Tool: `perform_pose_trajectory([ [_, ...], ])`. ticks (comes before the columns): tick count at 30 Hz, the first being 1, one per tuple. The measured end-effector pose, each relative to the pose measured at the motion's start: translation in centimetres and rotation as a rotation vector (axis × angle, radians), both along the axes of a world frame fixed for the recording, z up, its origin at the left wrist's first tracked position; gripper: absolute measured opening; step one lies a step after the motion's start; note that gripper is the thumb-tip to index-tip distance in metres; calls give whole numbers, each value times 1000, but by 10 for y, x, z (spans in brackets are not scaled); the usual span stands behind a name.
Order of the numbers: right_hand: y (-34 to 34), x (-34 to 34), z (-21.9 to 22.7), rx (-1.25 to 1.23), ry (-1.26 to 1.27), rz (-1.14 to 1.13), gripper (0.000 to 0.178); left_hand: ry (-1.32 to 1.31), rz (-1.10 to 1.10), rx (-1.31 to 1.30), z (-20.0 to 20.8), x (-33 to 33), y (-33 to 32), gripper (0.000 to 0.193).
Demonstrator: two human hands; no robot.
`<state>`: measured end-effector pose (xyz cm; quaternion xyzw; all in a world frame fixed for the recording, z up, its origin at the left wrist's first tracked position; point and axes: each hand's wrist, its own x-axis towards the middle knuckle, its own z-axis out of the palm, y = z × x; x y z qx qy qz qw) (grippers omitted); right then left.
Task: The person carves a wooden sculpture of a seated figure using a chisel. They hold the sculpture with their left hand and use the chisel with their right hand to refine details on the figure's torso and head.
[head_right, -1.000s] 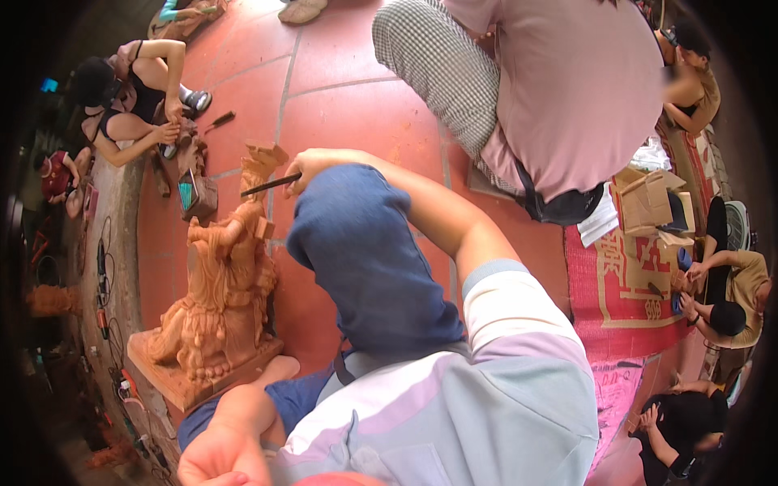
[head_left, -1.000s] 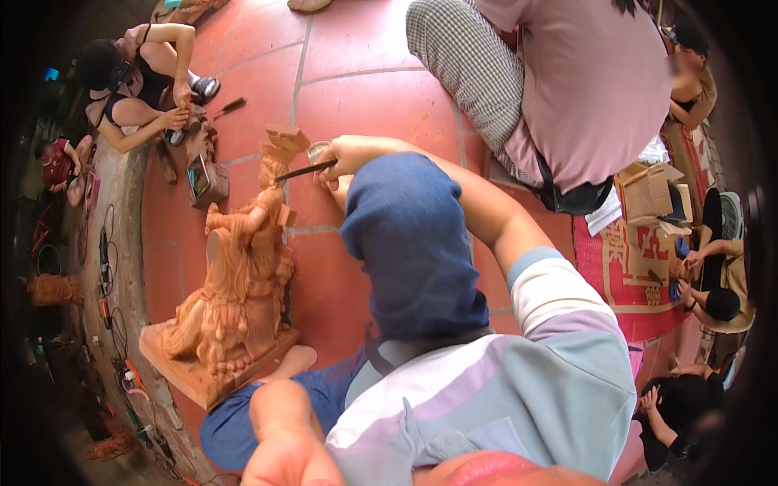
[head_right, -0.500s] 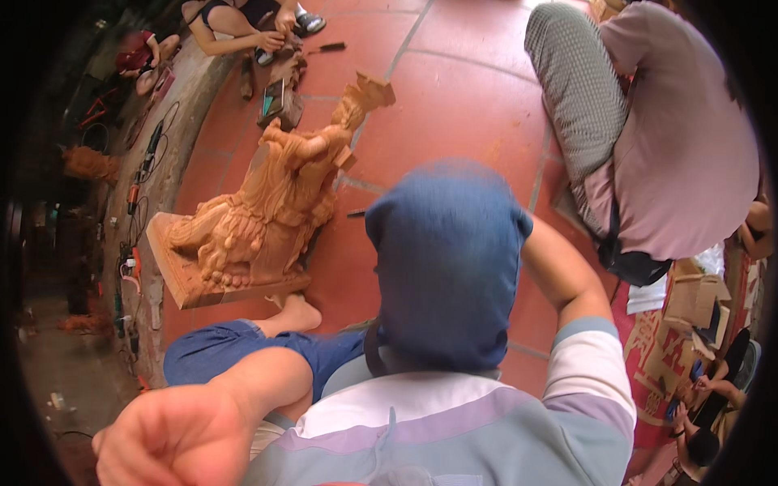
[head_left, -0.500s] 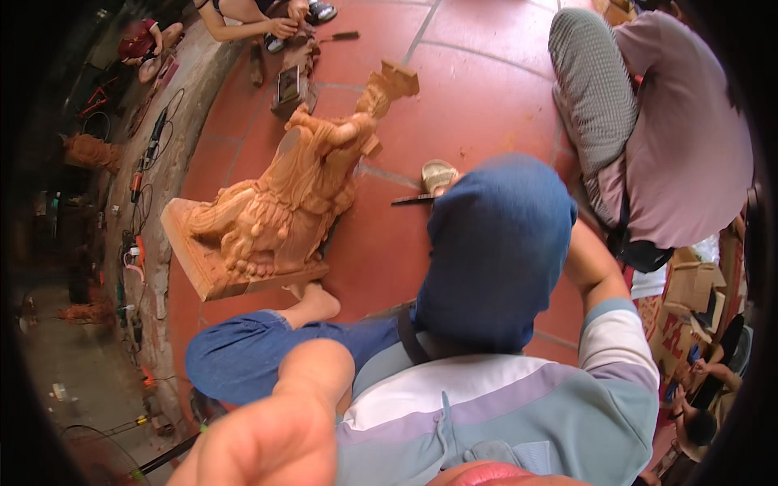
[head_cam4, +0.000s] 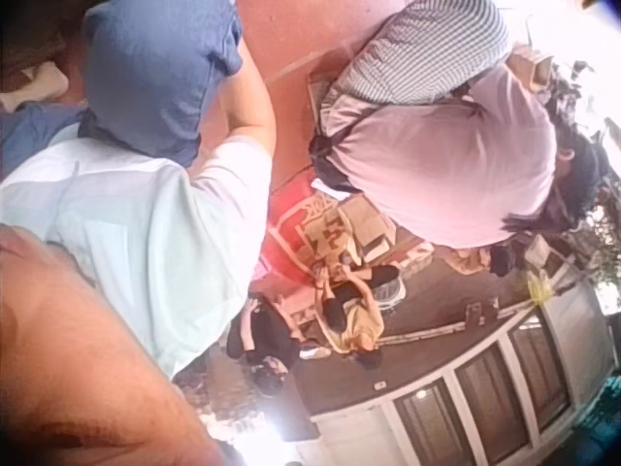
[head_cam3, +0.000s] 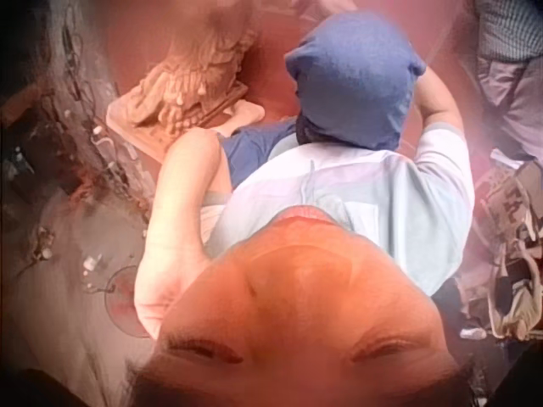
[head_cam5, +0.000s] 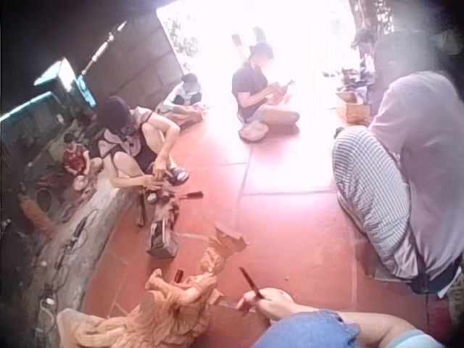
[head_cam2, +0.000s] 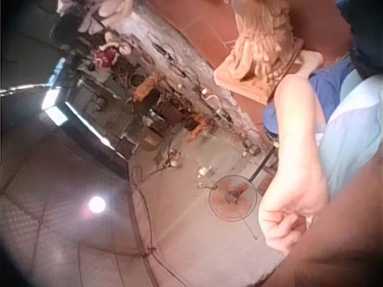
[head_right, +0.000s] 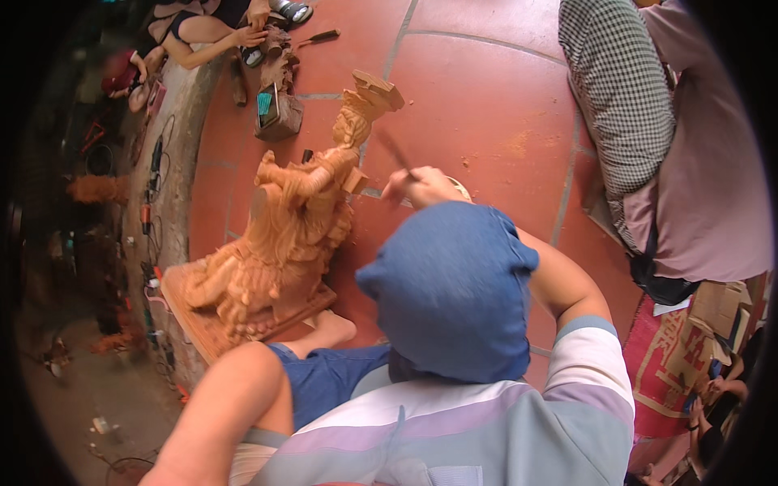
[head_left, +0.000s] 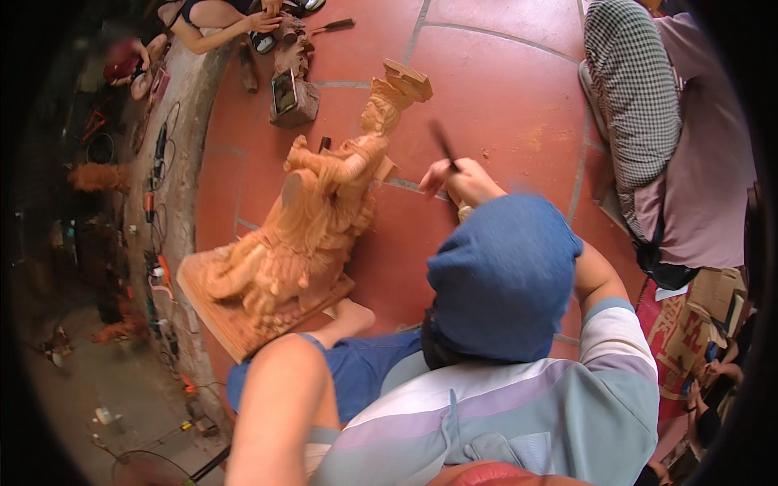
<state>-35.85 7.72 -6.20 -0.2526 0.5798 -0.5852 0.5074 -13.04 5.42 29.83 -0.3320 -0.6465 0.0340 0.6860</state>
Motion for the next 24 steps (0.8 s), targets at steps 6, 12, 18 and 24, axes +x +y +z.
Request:
perform_pose_trajectory([
  [6, -4, -53, -6, -110, -185, -234, 41, -556, -721, 749, -114, -69, -50, 27],
  [12, -19, -52, -29, -150, -350, -216, 21, -744, -1003, 1361, -144, -114, -19, 26],
  [18, -30, -49, -40, -210, -355, -285, 17, -974, -1329, 1246, -151, -154, -39, 49],
  [24, -39, -43, -26, -228, -501, -291, 21, -863, -1459, 1234, -188, -163, -38, 45],
])
